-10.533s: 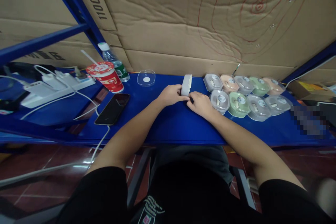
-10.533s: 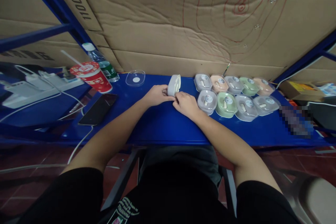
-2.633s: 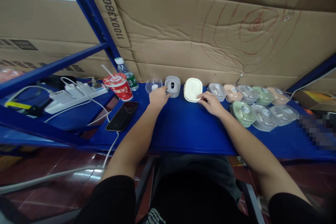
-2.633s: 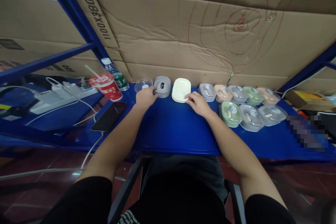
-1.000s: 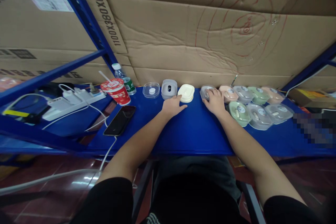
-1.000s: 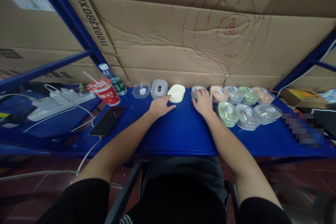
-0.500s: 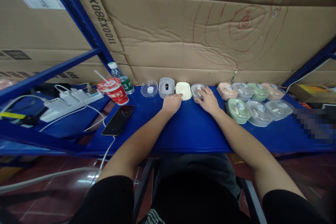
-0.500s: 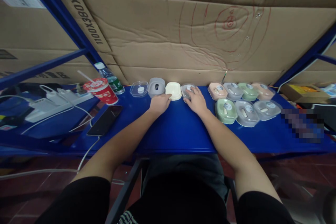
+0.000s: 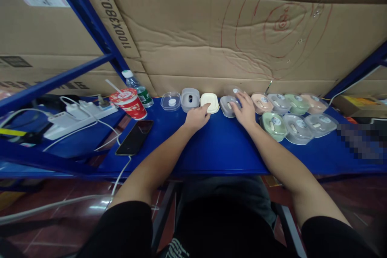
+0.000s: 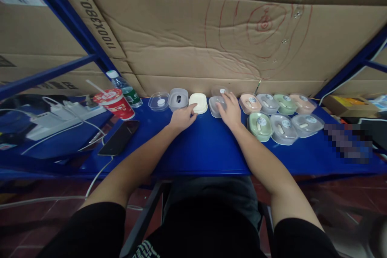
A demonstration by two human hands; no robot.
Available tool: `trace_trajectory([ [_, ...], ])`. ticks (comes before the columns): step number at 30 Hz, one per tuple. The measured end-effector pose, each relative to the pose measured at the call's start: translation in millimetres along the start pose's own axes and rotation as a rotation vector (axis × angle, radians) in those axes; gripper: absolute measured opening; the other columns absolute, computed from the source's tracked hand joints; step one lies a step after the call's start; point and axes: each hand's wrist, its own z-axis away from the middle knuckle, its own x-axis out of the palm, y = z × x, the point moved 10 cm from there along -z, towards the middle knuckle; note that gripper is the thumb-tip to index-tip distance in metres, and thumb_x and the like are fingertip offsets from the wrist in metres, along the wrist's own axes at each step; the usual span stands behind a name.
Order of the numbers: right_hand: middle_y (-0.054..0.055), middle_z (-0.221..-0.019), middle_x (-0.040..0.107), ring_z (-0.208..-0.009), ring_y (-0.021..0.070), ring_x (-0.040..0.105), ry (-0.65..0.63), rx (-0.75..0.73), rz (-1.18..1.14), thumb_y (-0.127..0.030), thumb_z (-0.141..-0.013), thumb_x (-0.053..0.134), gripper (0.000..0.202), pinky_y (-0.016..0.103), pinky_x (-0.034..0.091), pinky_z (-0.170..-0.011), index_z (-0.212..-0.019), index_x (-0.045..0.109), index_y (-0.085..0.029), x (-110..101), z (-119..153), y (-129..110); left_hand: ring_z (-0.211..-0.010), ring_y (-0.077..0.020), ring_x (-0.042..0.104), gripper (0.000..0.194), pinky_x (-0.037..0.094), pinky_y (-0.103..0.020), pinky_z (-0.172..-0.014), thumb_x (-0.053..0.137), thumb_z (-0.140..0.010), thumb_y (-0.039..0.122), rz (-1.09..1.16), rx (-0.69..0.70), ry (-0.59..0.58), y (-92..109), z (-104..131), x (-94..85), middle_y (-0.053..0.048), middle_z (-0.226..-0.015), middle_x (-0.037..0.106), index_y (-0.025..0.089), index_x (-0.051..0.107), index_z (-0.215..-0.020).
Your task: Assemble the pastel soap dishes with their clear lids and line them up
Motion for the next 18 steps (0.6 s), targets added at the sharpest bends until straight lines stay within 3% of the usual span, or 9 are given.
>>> trace_trajectory([
  [3,0.015,-0.130,0.076,-0.126,0.0338,0.070,0.128,0.057,-0.221,-0.071,-0.101,0.049,0.058,0.057,0.054,-0.111,-0.129,0.070,-0.024,-23,3,-5,-0.111,-0.0275,0.075,0.057,0.061,-0.036,-0.089,0.068,-0.099,0.036,0.088,0.081,0.186,6,6,-24.8,-0.014,-0.133,0.072,0.022,0.056,-0.154],
  [6,0.011,-0.097,0.081,-0.091,0.0306,0.080,0.118,0.250,-0.512,-0.080,-0.098,0.048,0.063,0.045,0.065,-0.075,-0.115,0.070,-0.024,-18,9,2,-0.103,-0.0247,0.074,0.059,0.063,-0.037,-0.083,0.073,-0.098,0.044,0.117,0.253,0.344,19,15,-49.1,-0.017,-0.149,0.061,0.026,0.059,-0.152],
  [8,0.009,-0.084,0.078,-0.078,0.0292,0.079,0.059,0.400,-0.648,-0.087,-0.093,0.049,0.068,0.037,0.059,-0.055,-0.109,0.069,-0.024,-3,13,8,-0.098,-0.0216,0.073,0.048,0.063,-0.038,-0.083,0.071,-0.100,0.048,0.116,0.417,0.321,34,21,-53.5,-0.016,-0.152,0.059,0.028,0.066,-0.143],
  [10,0.010,-0.082,0.077,-0.074,0.0297,0.079,0.017,0.513,-0.712,-0.091,-0.090,0.047,0.074,0.034,0.054,-0.047,-0.108,0.068,-0.023,9,16,14,-0.099,-0.0216,0.073,0.043,0.062,-0.040,-0.086,0.071,-0.098,0.053,0.101,0.518,0.234,44,23,-51.5,-0.016,-0.154,0.058,0.028,0.072,-0.133],
  [13,0.012,-0.086,0.079,-0.082,0.0327,0.081,-0.044,0.592,-0.726,-0.092,-0.093,0.037,0.082,0.038,0.059,-0.053,-0.117,0.068,-0.021,21,16,22,-0.111,-0.0253,0.071,0.038,0.059,-0.045,-0.097,0.073,-0.097,0.055,0.077,0.479,0.098,42,19,-46.5,-0.015,-0.161,0.053,0.027,0.078,-0.121],
  [15,0.014,-0.092,0.080,-0.092,0.0333,0.081,-0.054,0.565,-0.678,-0.089,-0.098,0.025,0.085,0.045,0.064,-0.065,-0.126,0.067,-0.020,17,13,26,-0.116,-0.0261,0.070,0.029,0.056,-0.047,-0.105,0.072,-0.099,0.049,0.099,0.373,0.088,27,13,-49.5,-0.014,-0.161,0.053,0.025,0.079,-0.115],
  [18,0.014,-0.109,0.082,-0.112,0.0320,0.077,-0.029,0.365,-0.444,-0.079,-0.104,0.021,0.079,0.053,0.063,-0.094,-0.137,0.064,-0.021,-1,5,20,-0.122,-0.0277,0.066,0.024,0.051,-0.049,-0.113,0.075,-0.097,0.043,0.192,0.104,0.329,-21,6,-74.2,-0.012,-0.159,0.052,0.022,0.078,-0.107],
])
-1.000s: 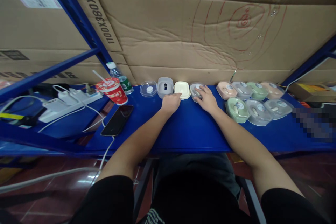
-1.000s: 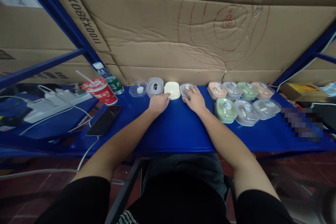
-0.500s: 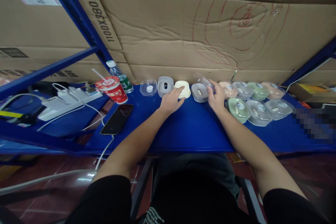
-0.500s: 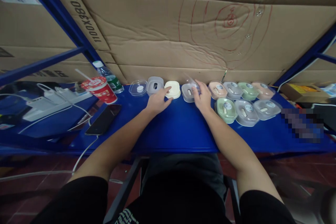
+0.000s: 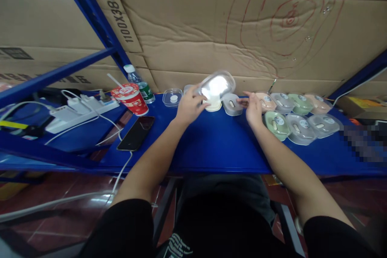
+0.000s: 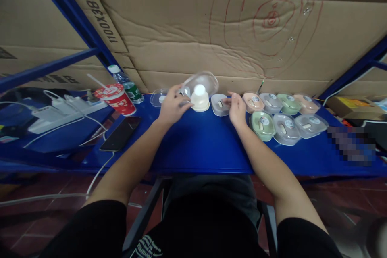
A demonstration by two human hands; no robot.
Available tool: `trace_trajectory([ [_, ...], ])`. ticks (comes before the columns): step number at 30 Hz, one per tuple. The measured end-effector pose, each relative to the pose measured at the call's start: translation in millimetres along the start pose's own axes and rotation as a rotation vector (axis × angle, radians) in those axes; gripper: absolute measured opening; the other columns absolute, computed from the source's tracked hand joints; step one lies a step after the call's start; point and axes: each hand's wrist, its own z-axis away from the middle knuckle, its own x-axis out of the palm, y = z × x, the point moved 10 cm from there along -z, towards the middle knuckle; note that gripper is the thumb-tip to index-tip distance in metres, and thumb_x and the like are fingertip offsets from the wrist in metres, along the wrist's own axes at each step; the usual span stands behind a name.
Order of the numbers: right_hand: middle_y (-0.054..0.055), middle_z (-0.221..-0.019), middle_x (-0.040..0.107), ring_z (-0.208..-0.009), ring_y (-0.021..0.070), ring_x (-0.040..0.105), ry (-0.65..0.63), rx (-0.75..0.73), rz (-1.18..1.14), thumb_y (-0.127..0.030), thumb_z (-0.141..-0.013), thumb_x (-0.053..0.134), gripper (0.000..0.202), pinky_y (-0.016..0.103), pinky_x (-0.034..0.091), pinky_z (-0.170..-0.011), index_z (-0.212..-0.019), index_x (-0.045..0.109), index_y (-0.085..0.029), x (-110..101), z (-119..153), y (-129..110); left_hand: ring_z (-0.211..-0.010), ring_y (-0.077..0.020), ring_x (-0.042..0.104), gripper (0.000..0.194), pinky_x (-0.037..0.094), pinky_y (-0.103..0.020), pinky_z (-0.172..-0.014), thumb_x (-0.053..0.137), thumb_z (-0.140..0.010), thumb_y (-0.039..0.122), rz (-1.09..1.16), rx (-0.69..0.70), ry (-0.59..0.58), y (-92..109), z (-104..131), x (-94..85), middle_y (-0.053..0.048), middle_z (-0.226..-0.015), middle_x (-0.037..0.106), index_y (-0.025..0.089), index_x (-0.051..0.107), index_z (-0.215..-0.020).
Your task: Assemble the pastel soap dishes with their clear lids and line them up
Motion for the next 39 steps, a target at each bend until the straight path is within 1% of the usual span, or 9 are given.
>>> trace_trajectory([
  [2,0.015,-0.128,0.078,-0.128,0.0333,0.070,-0.041,-0.156,0.244,-0.074,-0.104,0.036,0.069,0.057,0.053,-0.111,-0.140,0.064,-0.022,1,1,-11,-0.135,-0.0315,0.058,0.022,0.046,-0.052,-0.119,0.078,-0.093,0.042,-0.017,-0.211,0.249,-39,2,-26.5,-0.011,-0.156,0.051,0.022,0.076,-0.101],
  [4,0.017,-0.142,0.071,-0.140,0.0375,0.061,-0.118,-0.222,0.459,-0.066,-0.101,0.051,0.063,0.060,0.044,-0.120,-0.142,0.065,-0.020,11,4,-9,-0.146,-0.0341,0.049,0.018,0.039,-0.054,-0.124,0.080,-0.091,0.036,-0.049,-0.409,0.390,-76,9,-41.5,-0.011,-0.156,0.049,0.021,0.074,-0.097],
  [8,0.018,-0.159,0.058,-0.153,0.0486,0.043,-0.269,-0.124,0.702,-0.058,-0.094,0.065,0.064,0.074,0.030,-0.124,-0.145,0.065,-0.019,31,7,20,-0.148,-0.0321,0.049,0.015,0.037,-0.050,-0.125,0.079,-0.088,0.033,0.004,-0.710,0.380,-123,24,-37.9,-0.014,-0.149,0.052,0.021,0.071,-0.093],
  [12,0.019,-0.167,0.048,-0.156,0.0528,0.036,-0.340,-0.063,0.775,-0.059,-0.088,0.075,0.072,0.080,0.026,-0.122,-0.149,0.063,-0.022,38,11,34,-0.151,-0.0312,0.046,0.019,0.029,-0.053,-0.129,0.081,-0.084,0.034,0.012,-0.841,0.349,-131,34,-30.0,-0.015,-0.148,0.051,0.022,0.068,-0.088],
  [18,0.019,-0.165,0.050,-0.149,0.0450,0.051,-0.351,-0.103,0.744,-0.047,-0.087,0.079,0.064,0.070,0.037,-0.122,-0.145,0.066,-0.023,37,8,32,-0.151,-0.0323,0.045,0.016,0.029,-0.056,-0.128,0.079,-0.080,0.025,0.002,-0.922,0.325,-139,43,-25.2,-0.014,-0.152,0.050,0.023,0.065,-0.086],
  [26,0.011,-0.140,0.071,-0.133,0.0329,0.066,-0.354,-0.162,0.643,-0.028,-0.086,0.079,0.030,0.052,0.048,-0.118,-0.116,0.080,-0.024,39,4,26,-0.143,-0.0366,0.053,0.032,0.030,-0.063,-0.126,0.078,-0.083,0.034,0.061,-1.062,0.240,-160,53,-8.3,-0.014,-0.156,0.050,0.026,0.071,-0.112],
  [32,0.010,-0.127,0.077,-0.124,0.0312,0.069,-0.219,-0.202,0.497,-0.032,-0.088,0.077,0.023,0.050,0.051,-0.113,-0.109,0.080,-0.023,28,1,10,-0.158,-0.0363,0.036,0.060,0.027,-0.062,-0.127,0.073,-0.089,0.035,0.064,-1.000,0.419,-149,51,-25.3,-0.020,-0.166,0.039,0.023,0.051,-0.143],
  [35,0.011,-0.126,0.077,-0.122,0.0318,0.069,-0.129,-0.232,0.430,-0.040,-0.093,0.070,0.026,0.050,0.051,-0.112,-0.112,0.078,-0.023,18,3,-5,-0.160,-0.0357,0.031,0.054,0.026,-0.059,-0.128,0.069,-0.091,0.030,0.002,-0.742,0.460,-115,35,-37.0,-0.019,-0.169,0.035,0.023,0.051,-0.141],
  [39,0.013,-0.124,0.075,-0.119,0.0329,0.067,-0.029,-0.268,0.389,-0.056,-0.103,0.052,0.042,0.051,0.052,-0.108,-0.121,0.070,-0.023,7,11,-28,-0.151,-0.0346,0.043,0.047,0.031,-0.055,-0.127,0.071,-0.090,0.034,-0.042,-0.337,0.297,-45,14,-20.5,-0.017,-0.158,0.050,0.022,0.058,-0.135],
])
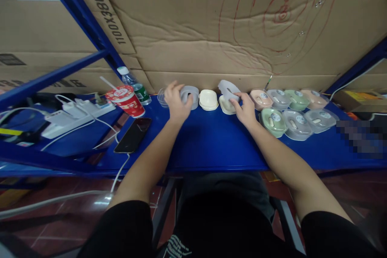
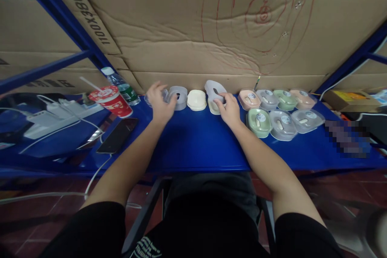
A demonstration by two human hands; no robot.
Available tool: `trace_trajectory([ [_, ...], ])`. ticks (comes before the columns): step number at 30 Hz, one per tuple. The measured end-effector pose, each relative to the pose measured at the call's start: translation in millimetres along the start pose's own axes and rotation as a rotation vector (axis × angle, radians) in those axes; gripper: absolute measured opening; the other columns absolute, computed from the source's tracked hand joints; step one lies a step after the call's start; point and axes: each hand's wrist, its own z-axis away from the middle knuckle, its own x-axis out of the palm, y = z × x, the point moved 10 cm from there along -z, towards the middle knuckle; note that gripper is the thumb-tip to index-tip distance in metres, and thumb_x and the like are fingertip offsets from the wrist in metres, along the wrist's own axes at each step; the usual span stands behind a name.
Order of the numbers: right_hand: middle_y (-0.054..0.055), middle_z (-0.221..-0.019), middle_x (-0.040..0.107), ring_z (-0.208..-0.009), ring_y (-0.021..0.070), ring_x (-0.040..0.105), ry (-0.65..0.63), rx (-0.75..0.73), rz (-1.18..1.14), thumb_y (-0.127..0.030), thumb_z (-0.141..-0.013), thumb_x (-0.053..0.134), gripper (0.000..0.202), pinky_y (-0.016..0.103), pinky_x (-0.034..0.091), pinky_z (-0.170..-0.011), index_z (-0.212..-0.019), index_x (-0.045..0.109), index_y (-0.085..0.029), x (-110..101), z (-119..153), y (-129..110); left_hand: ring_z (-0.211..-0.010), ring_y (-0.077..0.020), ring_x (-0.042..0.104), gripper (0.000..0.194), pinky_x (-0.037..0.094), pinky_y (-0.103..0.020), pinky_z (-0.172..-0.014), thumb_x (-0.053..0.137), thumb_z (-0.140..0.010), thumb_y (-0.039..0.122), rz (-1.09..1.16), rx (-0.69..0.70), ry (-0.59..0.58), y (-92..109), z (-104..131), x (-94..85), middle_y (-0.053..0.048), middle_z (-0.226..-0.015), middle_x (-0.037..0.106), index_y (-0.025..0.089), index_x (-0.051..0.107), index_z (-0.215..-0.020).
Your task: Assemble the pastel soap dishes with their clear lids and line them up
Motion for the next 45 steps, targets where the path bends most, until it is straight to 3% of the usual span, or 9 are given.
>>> trace_trajectory([
  [6,0.012,-0.098,0.070,-0.102,0.0329,0.070,0.157,0.028,-0.106,-0.078,-0.104,0.014,0.073,0.050,0.057,-0.092,-0.108,0.063,-0.024,-19,13,-10,-0.151,-0.0382,0.045,0.066,0.035,-0.058,-0.125,0.073,-0.092,0.045,0.057,0.453,-0.373,82,42,37.8,-0.017,-0.165,0.047,0.025,0.053,-0.151],
  [11,0.011,-0.094,0.069,-0.104,0.0305,0.071,0.262,0.165,-0.174,-0.079,-0.103,0.005,0.081,0.047,0.059,-0.093,-0.099,0.065,-0.024,-24,8,15,-0.155,-0.0384,0.042,0.074,0.039,-0.058,-0.123,0.078,-0.091,0.051,0.090,0.568,-0.578,104,57,38.6,-0.016,-0.173,0.036,0.028,0.051,-0.156],
  [15,0.010,-0.092,0.070,-0.102,0.0316,0.072,0.273,0.275,-0.251,-0.083,-0.102,0.012,0.082,0.051,0.061,-0.092,-0.101,0.066,-0.023,-14,2,37,-0.155,-0.0361,0.042,0.046,0.034,-0.058,-0.126,0.075,-0.093,0.058,0.053,0.659,-0.628,113,60,34.1,-0.011,-0.172,0.041,0.031,0.070,-0.130],
  [20,0.010,-0.101,0.076,-0.101,0.0299,0.076,0.054,0.268,-0.360,-0.082,-0.102,0.016,0.081,0.049,0.062,-0.092,-0.132,0.062,-0.023,9,-1,37,-0.146,-0.0332,0.052,0.034,0.022,-0.058,-0.129,0.079,-0.090,0.057,-0.019,0.401,-0.369,69,25,26.8,-0.008,-0.159,0.057,0.028,0.073,-0.106],
  [24,0.020,-0.142,0.069,-0.134,0.0387,0.062,-0.145,0.058,0.042,-0.071,-0.097,0.056,0.075,0.058,0.046,-0.117,-0.150,0.054,-0.018,17,-1,18,-0.143,-0.0335,0.053,0.033,0.024,-0.057,-0.127,0.078,-0.090,0.053,-0.112,0.005,-0.130,3,0,11.7,-0.010,-0.151,0.062,0.026,0.072,-0.109],
  [28,0.021,-0.164,0.051,-0.153,0.0434,0.044,-0.441,0.116,0.318,-0.062,-0.094,0.066,0.077,0.064,0.032,-0.126,-0.155,0.055,-0.017,45,12,30,-0.139,-0.0347,0.055,0.041,0.020,-0.058,-0.127,0.073,-0.091,0.058,-0.175,-0.160,-0.118,-30,-5,9.5,-0.011,-0.141,0.068,0.027,0.071,-0.117],
  [34,0.015,-0.162,0.055,-0.149,0.0392,0.051,-0.592,0.124,0.360,-0.048,-0.094,0.073,0.059,0.066,0.036,-0.123,-0.146,0.064,-0.024,58,20,37,-0.138,-0.0383,0.053,0.064,0.022,-0.060,-0.126,0.073,-0.086,0.067,-0.288,-0.179,-0.190,-31,1,18.8,-0.014,-0.143,0.065,0.026,0.065,-0.135],
  [39,0.008,-0.127,0.076,-0.115,0.0298,0.072,-0.497,0.101,0.292,-0.033,-0.095,0.071,0.017,0.046,0.054,-0.102,-0.108,0.078,-0.025,50,13,37,-0.142,-0.0410,0.050,0.067,0.022,-0.062,-0.127,0.078,-0.084,0.062,-0.256,-0.153,-0.240,-28,4,28.9,-0.018,-0.150,0.057,0.023,0.064,-0.137],
  [45,0.012,-0.118,0.075,-0.105,0.0307,0.071,-0.244,0.104,0.191,-0.035,-0.097,0.068,0.018,0.047,0.055,-0.097,-0.106,0.076,-0.021,29,2,31,-0.149,-0.0414,0.045,0.069,0.025,-0.062,-0.125,0.082,-0.083,0.055,-0.213,-0.049,-0.179,-10,2,22.8,-0.020,-0.158,0.053,0.023,0.061,-0.141],
])
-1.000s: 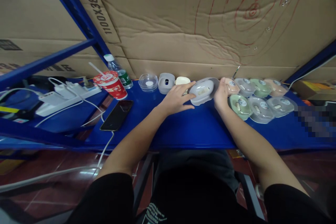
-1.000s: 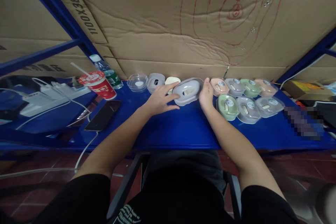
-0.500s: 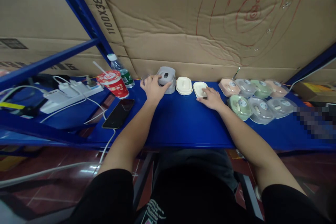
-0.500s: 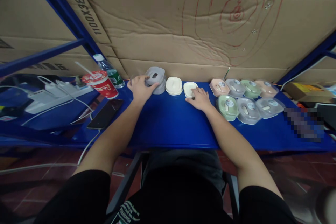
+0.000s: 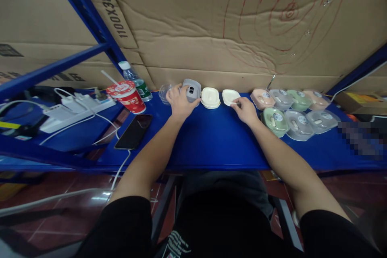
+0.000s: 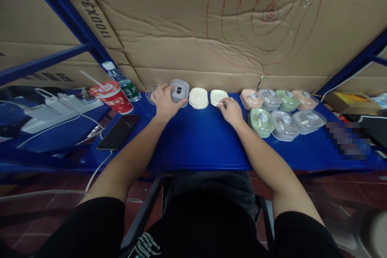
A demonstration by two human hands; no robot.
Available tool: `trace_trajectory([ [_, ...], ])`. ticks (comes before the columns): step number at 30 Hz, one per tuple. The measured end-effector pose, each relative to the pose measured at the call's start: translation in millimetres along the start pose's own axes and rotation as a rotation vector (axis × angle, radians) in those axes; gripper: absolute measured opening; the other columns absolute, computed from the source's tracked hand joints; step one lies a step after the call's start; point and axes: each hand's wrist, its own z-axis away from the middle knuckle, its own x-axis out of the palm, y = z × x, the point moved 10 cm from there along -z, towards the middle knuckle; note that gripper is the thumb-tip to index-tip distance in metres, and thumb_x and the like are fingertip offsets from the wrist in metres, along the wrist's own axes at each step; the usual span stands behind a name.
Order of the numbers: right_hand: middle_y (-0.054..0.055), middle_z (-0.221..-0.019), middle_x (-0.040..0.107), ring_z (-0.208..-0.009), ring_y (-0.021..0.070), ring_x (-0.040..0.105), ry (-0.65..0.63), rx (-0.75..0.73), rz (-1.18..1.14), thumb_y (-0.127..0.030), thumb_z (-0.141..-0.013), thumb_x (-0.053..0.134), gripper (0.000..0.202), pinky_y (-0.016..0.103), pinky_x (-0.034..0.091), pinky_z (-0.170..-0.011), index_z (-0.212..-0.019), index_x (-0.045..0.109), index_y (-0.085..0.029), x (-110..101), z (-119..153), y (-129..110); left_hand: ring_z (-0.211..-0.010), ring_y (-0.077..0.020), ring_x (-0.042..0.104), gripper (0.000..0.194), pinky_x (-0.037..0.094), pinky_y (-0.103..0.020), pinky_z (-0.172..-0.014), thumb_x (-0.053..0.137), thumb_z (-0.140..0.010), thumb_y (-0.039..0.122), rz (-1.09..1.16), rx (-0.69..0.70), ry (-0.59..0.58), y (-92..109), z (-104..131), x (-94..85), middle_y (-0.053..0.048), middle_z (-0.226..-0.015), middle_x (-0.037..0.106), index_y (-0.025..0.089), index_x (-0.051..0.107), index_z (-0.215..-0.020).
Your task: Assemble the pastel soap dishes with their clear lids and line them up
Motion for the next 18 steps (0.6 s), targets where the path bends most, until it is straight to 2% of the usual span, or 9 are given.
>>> trace_trajectory([
  [2,0.014,-0.116,0.074,-0.107,0.0317,0.070,0.101,-0.030,-0.058,-0.035,-0.098,0.065,0.020,0.048,0.055,-0.099,-0.106,0.075,-0.020,-11,3,-9,-0.144,-0.0395,0.051,0.059,0.033,-0.059,-0.121,0.077,-0.089,0.051,0.036,0.102,0.033,18,3,-6.5,-0.018,-0.152,0.059,0.022,0.063,-0.139],
  [3,0.014,-0.116,0.074,-0.108,0.0318,0.069,0.143,-0.056,-0.092,-0.036,-0.099,0.064,0.020,0.049,0.055,-0.101,-0.106,0.074,-0.020,-15,5,-15,-0.139,-0.0372,0.056,0.052,0.038,-0.056,-0.118,0.073,-0.093,0.047,0.070,0.180,0.011,31,7,-5.8,-0.017,-0.145,0.065,0.021,0.064,-0.138],
  [5,0.013,-0.118,0.073,-0.112,0.0312,0.068,0.199,-0.125,-0.164,-0.038,-0.101,0.061,0.021,0.050,0.055,-0.104,-0.108,0.073,-0.022,-20,12,-32,-0.121,-0.0306,0.068,0.044,0.047,-0.048,-0.108,0.066,-0.099,0.040,0.158,0.367,-0.113,62,20,3.7,-0.013,-0.125,0.076,0.019,0.066,-0.138],
  [7,0.013,-0.122,0.072,-0.118,0.0304,0.067,0.216,-0.199,-0.217,-0.040,-0.102,0.059,0.023,0.051,0.054,-0.108,-0.110,0.073,-0.023,-19,20,-52,-0.107,-0.0252,0.074,0.046,0.051,-0.042,-0.102,0.064,-0.100,0.035,0.234,0.529,-0.250,90,39,15.6,-0.009,-0.109,0.080,0.018,0.064,-0.143],
  [9,0.012,-0.128,0.070,-0.125,0.0301,0.065,0.211,-0.249,-0.237,-0.041,-0.103,0.059,0.023,0.052,0.052,-0.112,-0.113,0.073,-0.025,-13,26,-67,-0.101,-0.0225,0.076,0.048,0.052,-0.041,-0.100,0.063,-0.101,0.031,0.266,0.599,-0.300,107,52,23.0,-0.006,-0.103,0.082,0.020,0.061,-0.148],
  [11,0.011,-0.131,0.068,-0.129,0.0302,0.064,0.203,-0.259,-0.244,-0.040,-0.103,0.059,0.024,0.053,0.052,-0.115,-0.116,0.073,-0.026,-4,27,-73,-0.100,-0.0217,0.077,0.045,0.052,-0.041,-0.101,0.061,-0.103,0.029,0.264,0.585,-0.289,110,56,28.2,-0.006,-0.104,0.083,0.021,0.062,-0.147],
  [14,0.013,-0.141,0.064,-0.137,0.0306,0.060,0.182,-0.254,-0.258,-0.040,-0.103,0.057,0.027,0.054,0.050,-0.118,-0.120,0.073,-0.026,11,21,-70,-0.103,-0.0240,0.078,0.039,0.054,-0.043,-0.101,0.059,-0.105,0.029,0.230,0.467,-0.260,100,48,36.0,-0.009,-0.114,0.083,0.020,0.066,-0.142],
  [16,0.013,-0.155,0.055,-0.148,0.0315,0.052,0.130,-0.284,-0.266,-0.044,-0.103,0.056,0.035,0.055,0.046,-0.123,-0.130,0.069,-0.026,23,15,-67,-0.107,-0.0265,0.078,0.040,0.056,-0.043,-0.100,0.059,-0.105,0.030,0.209,0.358,-0.270,88,40,41.7,-0.009,-0.116,0.082,0.021,0.066,-0.143],
  [18,0.012,-0.169,0.041,-0.159,0.0331,0.038,0.048,-0.319,-0.268,-0.053,-0.102,0.058,0.052,0.059,0.039,-0.128,-0.146,0.060,-0.028,37,10,-64,-0.113,-0.0285,0.077,0.047,0.058,-0.043,-0.099,0.060,-0.105,0.031,0.196,0.261,-0.298,77,34,46.9,-0.009,-0.120,0.082,0.022,0.060,-0.150],
])
